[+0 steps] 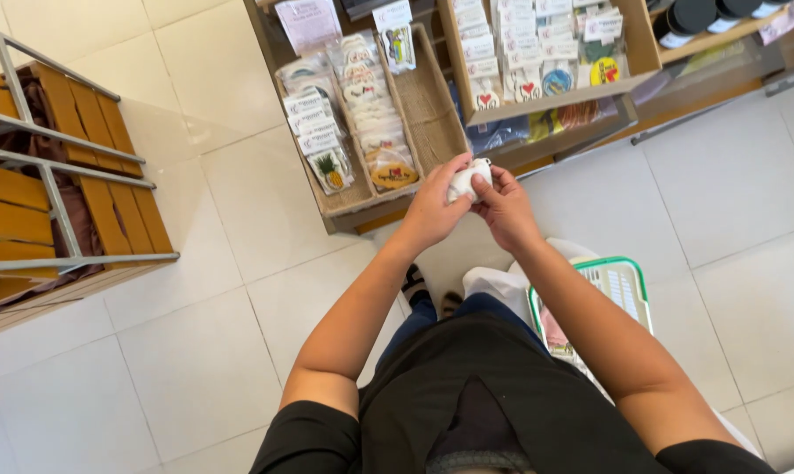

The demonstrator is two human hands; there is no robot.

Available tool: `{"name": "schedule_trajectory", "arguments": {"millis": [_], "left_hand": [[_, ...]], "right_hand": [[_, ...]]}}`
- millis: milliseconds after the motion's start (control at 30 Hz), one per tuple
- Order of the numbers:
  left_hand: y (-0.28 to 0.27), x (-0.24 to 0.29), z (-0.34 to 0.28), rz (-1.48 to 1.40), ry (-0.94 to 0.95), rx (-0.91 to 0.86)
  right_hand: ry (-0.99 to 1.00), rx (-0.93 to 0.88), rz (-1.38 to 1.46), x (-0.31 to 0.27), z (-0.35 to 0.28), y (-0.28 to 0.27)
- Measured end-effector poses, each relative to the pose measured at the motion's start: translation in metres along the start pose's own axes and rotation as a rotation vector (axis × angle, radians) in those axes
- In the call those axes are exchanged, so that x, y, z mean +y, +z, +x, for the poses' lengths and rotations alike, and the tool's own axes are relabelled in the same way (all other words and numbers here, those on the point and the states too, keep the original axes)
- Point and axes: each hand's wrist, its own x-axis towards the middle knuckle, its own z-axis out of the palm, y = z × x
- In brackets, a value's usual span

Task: Wiping stickers with a white cloth and placing them into a shopping basket.

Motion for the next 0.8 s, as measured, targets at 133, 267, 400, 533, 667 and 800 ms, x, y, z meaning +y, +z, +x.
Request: {"name": "schedule_trajectory", "arguments": {"millis": [133, 267, 400, 533, 667, 800], "left_hand": [[0.016, 0.031, -0.025, 0.033, 0.046, -0.033], [0.04, 0.062, -0.054, -0.006, 0.02, -0.167], [0.089, 0.076, -0.091, 0.02, -0.067, -0.301], [0.153, 0.088, -0.134, 0.058, -0.177, -0.377], [0.202, 0.084, -0.176, 0.039, -0.335, -0.396], [0.227, 0.072, -0.208, 0.064, -0.389, -0.388]], "right_hand": [[-0.018, -0.041, 0.018, -0.005, -0.023, -0.029], [-0.022, -0.072, 0.02, -0.017, -0.06, -0.058], [0.014, -0.052, 0.028, -0.011, -0.111, -0.113], [0.038, 0.001, -0.008, 0.02, -0.15, -0.188], [0.091, -0.002, -0.061, 0.047, -0.191, -0.24], [0.147, 0.009, -0.098, 0.066, -0.23, -0.269]]}}
